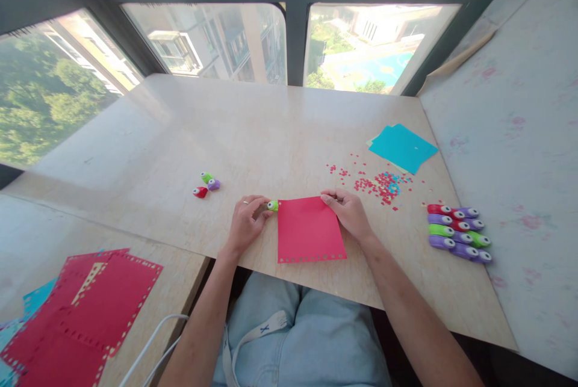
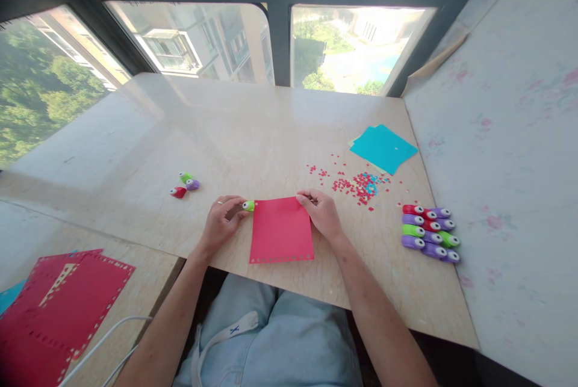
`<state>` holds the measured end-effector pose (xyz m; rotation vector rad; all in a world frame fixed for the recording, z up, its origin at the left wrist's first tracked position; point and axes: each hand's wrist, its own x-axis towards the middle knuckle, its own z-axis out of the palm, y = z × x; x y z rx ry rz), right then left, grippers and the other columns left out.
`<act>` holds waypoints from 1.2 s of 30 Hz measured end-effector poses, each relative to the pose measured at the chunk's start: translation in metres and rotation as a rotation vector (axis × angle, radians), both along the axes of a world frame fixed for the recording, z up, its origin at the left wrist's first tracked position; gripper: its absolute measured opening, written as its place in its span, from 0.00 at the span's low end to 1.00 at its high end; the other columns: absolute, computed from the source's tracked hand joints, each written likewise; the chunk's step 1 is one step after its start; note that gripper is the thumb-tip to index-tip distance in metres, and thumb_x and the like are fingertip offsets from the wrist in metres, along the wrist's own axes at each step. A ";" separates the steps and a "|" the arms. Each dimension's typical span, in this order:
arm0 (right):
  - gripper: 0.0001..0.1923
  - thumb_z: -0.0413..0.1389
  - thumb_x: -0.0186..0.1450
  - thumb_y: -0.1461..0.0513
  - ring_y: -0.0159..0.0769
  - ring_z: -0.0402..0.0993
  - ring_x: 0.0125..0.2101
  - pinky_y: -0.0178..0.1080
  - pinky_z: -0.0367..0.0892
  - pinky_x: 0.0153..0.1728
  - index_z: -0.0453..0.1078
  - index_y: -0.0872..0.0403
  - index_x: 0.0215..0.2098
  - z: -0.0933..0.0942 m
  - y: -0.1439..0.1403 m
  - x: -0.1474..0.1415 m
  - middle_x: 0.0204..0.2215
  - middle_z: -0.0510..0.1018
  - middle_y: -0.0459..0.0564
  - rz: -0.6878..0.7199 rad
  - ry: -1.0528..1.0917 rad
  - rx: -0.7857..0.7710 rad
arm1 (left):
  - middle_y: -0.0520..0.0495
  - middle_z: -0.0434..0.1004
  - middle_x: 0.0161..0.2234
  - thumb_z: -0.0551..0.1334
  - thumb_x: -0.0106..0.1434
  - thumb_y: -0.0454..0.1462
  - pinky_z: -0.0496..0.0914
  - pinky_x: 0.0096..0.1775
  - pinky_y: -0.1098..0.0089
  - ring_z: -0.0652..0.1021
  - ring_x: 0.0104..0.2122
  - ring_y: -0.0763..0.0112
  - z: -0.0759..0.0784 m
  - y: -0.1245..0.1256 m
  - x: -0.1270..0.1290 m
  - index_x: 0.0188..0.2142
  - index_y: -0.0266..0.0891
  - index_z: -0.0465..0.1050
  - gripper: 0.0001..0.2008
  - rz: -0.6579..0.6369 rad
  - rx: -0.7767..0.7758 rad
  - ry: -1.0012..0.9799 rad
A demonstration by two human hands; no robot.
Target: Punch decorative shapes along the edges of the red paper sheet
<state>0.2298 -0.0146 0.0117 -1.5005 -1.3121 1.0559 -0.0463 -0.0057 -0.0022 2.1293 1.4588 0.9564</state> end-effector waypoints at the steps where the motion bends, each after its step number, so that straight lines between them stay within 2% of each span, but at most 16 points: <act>1: 0.17 0.58 0.61 0.51 0.41 0.77 0.34 0.40 0.70 0.36 0.77 0.56 0.37 0.000 0.000 0.000 0.34 0.82 0.54 0.000 -0.004 -0.001 | 0.45 0.78 0.41 0.64 0.63 0.38 0.69 0.47 0.61 0.76 0.43 0.63 0.000 0.000 0.000 0.42 0.41 0.75 0.08 -0.003 -0.002 0.000; 12: 0.17 0.58 0.60 0.51 0.41 0.77 0.33 0.40 0.70 0.33 0.78 0.55 0.37 -0.002 0.001 0.001 0.33 0.82 0.53 -0.016 -0.008 -0.007 | 0.45 0.79 0.41 0.64 0.63 0.39 0.67 0.48 0.60 0.76 0.43 0.63 0.002 -0.001 0.001 0.42 0.42 0.75 0.08 -0.002 -0.006 0.019; 36: 0.14 0.56 0.63 0.53 0.42 0.78 0.36 0.41 0.71 0.38 0.78 0.52 0.37 -0.002 -0.002 -0.007 0.37 0.83 0.52 0.004 -0.120 0.065 | 0.46 0.80 0.40 0.65 0.63 0.41 0.68 0.49 0.60 0.77 0.42 0.64 0.002 -0.001 0.002 0.42 0.44 0.78 0.09 -0.068 0.011 0.014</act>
